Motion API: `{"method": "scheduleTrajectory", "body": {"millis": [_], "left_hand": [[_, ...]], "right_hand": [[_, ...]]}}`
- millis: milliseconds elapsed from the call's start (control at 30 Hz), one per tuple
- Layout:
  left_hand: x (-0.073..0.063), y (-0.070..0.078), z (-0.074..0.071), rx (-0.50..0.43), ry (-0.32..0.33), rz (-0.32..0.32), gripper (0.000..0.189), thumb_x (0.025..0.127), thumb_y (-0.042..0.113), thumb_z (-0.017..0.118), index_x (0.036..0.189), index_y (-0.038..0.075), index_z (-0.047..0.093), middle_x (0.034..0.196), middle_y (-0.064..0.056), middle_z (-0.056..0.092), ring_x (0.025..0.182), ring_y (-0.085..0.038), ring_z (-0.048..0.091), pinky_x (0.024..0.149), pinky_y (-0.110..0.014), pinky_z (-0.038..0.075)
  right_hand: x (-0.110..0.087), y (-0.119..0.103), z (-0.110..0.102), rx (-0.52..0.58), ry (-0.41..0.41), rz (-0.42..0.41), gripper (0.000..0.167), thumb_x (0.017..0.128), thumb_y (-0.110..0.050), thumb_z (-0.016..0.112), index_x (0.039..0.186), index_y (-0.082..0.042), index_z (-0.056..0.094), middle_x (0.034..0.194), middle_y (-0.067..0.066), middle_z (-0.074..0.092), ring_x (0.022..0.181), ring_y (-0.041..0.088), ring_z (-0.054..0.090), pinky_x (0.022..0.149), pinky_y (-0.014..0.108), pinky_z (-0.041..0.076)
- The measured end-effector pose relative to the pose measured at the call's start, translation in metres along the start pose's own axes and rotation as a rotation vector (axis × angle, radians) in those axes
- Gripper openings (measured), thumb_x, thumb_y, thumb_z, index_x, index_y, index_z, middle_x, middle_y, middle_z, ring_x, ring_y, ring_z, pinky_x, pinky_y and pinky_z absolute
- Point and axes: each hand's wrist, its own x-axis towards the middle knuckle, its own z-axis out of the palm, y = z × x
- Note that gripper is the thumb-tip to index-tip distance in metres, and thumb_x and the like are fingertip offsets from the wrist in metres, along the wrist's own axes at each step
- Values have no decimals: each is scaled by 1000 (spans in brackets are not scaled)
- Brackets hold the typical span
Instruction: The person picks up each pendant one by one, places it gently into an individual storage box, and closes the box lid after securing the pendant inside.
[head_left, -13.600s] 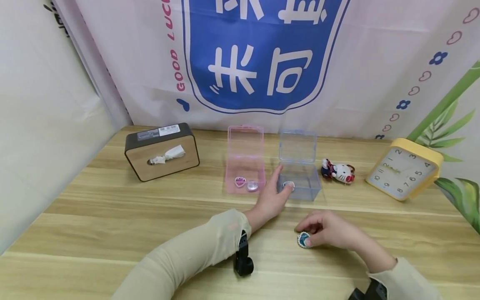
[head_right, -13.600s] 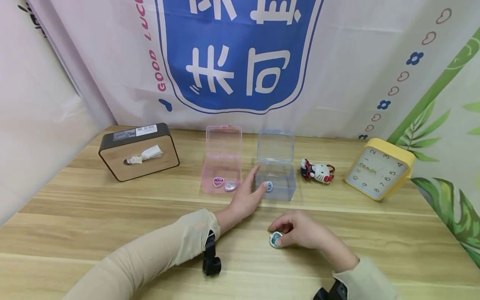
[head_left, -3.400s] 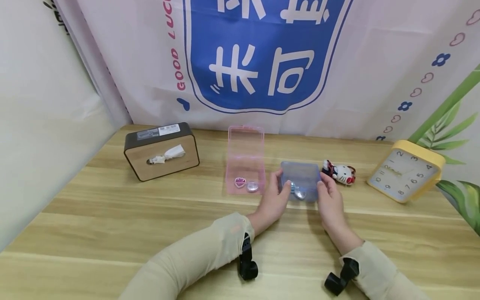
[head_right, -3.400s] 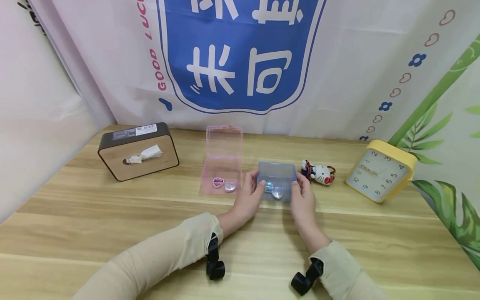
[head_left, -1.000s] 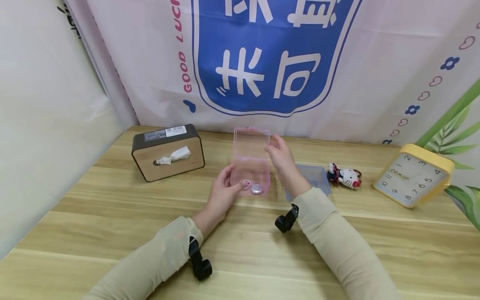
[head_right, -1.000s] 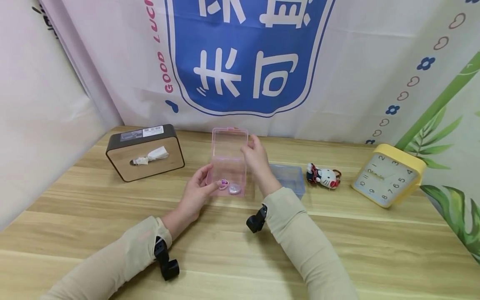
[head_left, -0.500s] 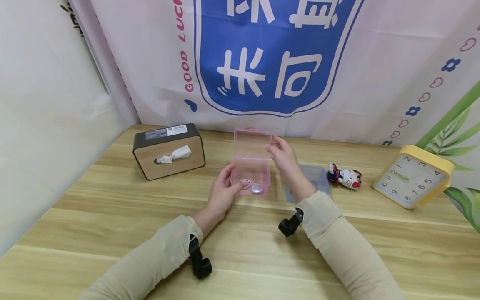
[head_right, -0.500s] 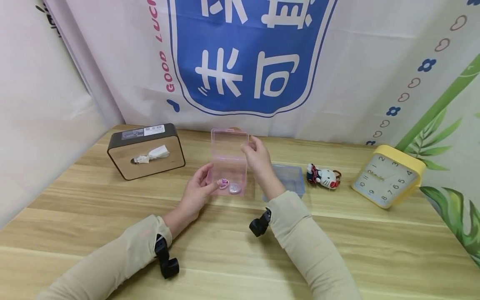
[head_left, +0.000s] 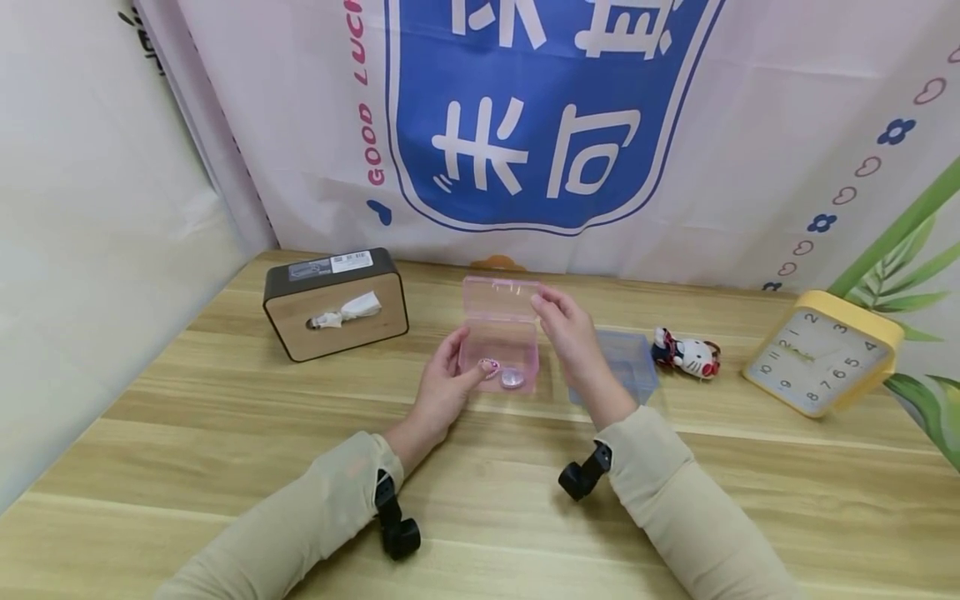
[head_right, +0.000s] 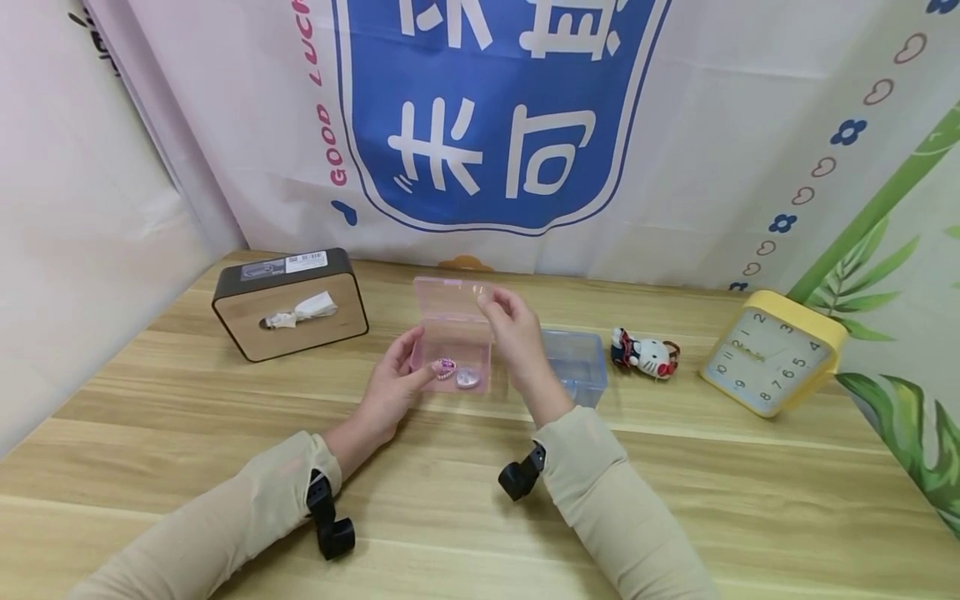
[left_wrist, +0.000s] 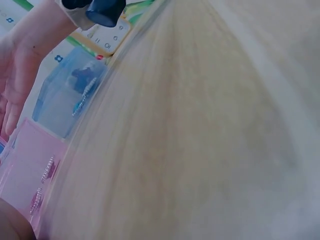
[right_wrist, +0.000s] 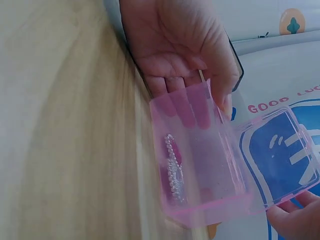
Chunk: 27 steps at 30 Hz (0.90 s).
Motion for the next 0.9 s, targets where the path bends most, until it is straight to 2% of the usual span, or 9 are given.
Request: {"method": "scheduleTrajectory", "body": {"millis": [133, 300, 433, 500, 567, 667, 800, 900], "left_hand": [[0, -1, 0, 10, -2, -8, 69, 81, 0, 66, 142, 6, 33, 150, -13, 28, 139, -24, 24, 114, -35, 21], [1, -1, 1, 7, -8, -8, 70, 81, 0, 65, 142, 7, 32, 151, -11, 27, 139, -22, 22, 114, -33, 20], [0, -1, 1, 11, -16, 5, 70, 81, 0, 66, 142, 5, 32, 150, -11, 27, 140, -23, 21, 115, -34, 19], [0, -1, 0, 8, -23, 8, 70, 81, 0, 66, 142, 5, 32, 150, -12, 28, 140, -23, 22, 114, -35, 20], [0, -1, 0, 2, -26, 7, 71, 81, 0, 66, 142, 6, 31, 150, -13, 28, 139, -24, 23, 114, -35, 21], [2, 0, -3, 4, -38, 1, 74, 80, 2, 68, 143, 8, 29, 150, -14, 27, 139, -26, 23, 114, -36, 21], [4, 3, -8, -16, -52, -27, 74, 82, 7, 66, 145, 12, 27, 150, -16, 25, 139, -28, 23, 115, -38, 20], [5, 7, -11, -78, -66, -30, 65, 88, 13, 60, 144, 13, 27, 149, -15, 27, 138, -28, 25, 115, -39, 20]], "right_hand": [[-6, 4, 0, 88, 18, -2, 43, 97, -21, 45, 129, 8, 43, 139, 21, 42, 131, 29, 38, 112, 37, 28], [-11, 13, 2, 189, 88, -1, 46, 99, -26, 42, 122, 13, 44, 134, 25, 45, 130, 30, 41, 110, 37, 31], [-14, 20, 5, 198, 132, -19, 35, 97, -25, 47, 101, 10, 50, 129, 25, 48, 127, 31, 43, 109, 38, 34], [-15, 21, 6, 181, 147, -13, 29, 95, -23, 51, 96, 5, 51, 123, 20, 52, 123, 29, 46, 107, 36, 36], [-16, 22, 6, 160, 156, -1, 24, 93, -21, 54, 98, 3, 53, 114, 13, 55, 116, 24, 50, 105, 33, 39], [-18, 23, 6, 140, 162, 19, 26, 91, -17, 56, 108, 3, 54, 101, 3, 55, 106, 18, 51, 102, 29, 41], [-18, 25, 6, 149, 163, 20, 27, 90, -11, 56, 111, 5, 54, 100, 2, 55, 105, 18, 51, 102, 31, 41], [-19, 26, 5, 138, 167, 27, 28, 89, -9, 55, 112, 6, 54, 104, 6, 56, 107, 20, 51, 103, 32, 40]]}}
